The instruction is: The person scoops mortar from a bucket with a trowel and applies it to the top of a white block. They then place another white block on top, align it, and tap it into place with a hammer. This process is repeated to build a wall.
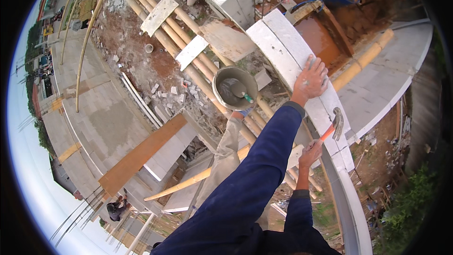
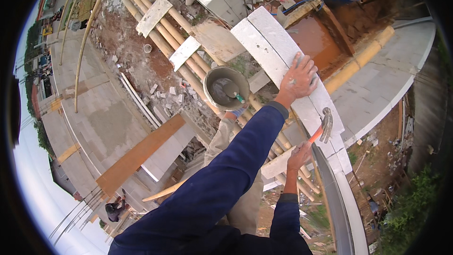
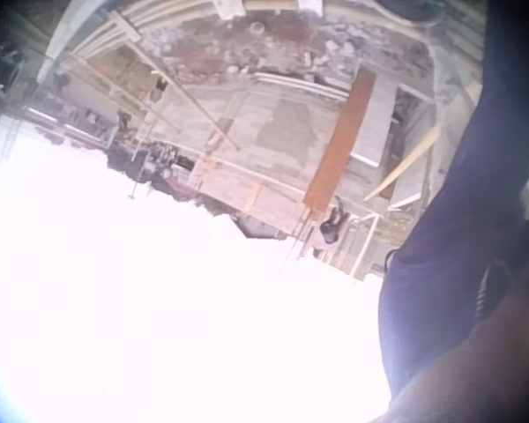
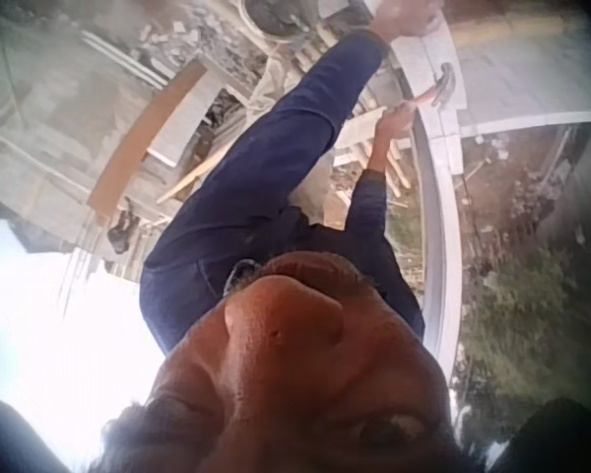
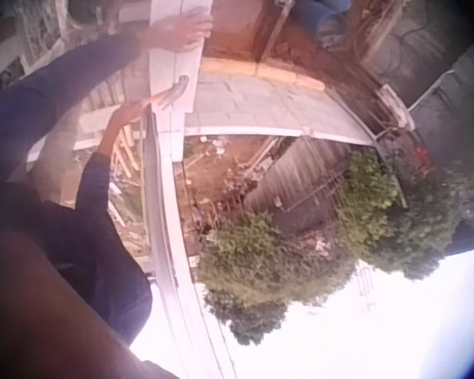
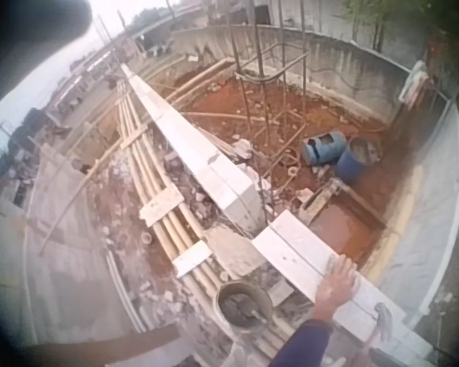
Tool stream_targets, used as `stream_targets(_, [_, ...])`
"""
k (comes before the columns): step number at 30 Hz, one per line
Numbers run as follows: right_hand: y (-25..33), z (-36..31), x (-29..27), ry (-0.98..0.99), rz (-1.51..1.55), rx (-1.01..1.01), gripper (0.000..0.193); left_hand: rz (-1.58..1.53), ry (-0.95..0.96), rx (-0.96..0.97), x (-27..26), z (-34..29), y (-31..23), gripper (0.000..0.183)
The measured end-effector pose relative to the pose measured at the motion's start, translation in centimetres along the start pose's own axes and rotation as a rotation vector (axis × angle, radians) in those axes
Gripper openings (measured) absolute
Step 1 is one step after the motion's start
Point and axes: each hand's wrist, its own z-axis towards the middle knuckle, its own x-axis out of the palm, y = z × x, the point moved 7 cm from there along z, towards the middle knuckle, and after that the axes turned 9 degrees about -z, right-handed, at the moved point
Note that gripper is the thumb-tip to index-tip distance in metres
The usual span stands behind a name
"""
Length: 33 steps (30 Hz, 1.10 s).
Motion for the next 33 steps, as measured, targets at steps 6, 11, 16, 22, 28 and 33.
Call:
stream_targets(6, [-2.5,0.5,0.5,0.026,-0.306,-0.027,0.056,0.046,0.009,-0.043,-0.5,-0.4,1.1,0.046])
stream_targets(11, [-3.2,0.5,0.8,-0.105,-0.187,-0.080,0.057,-0.009,0.071,-0.024,0.0,0.2,0.2,0.044])
stream_targets(16, [-1.3,0.8,0.2,0.059,-0.180,-0.039,0.057,-0.001,0.029,-0.075,-0.2,-0.8,1.4,0.043])
stream_targets(22, [-4.4,1.8,-0.1,0.021,-0.291,0.011,0.057,-0.031,0.057,0.008,0.1,0.3,-0.6,0.043])
stream_targets(28, [0.1,0.7,-2.3,-0.132,-0.798,-0.795,0.044,0.001,-0.067,-0.079,-1.7,-1.1,1.6,0.040])
stream_targets(33, [-3.8,-3.7,-3.5,0.061,-0.636,-0.255,0.031,-0.038,-0.038,0.003,-0.8,0.4,0.0,0.039])
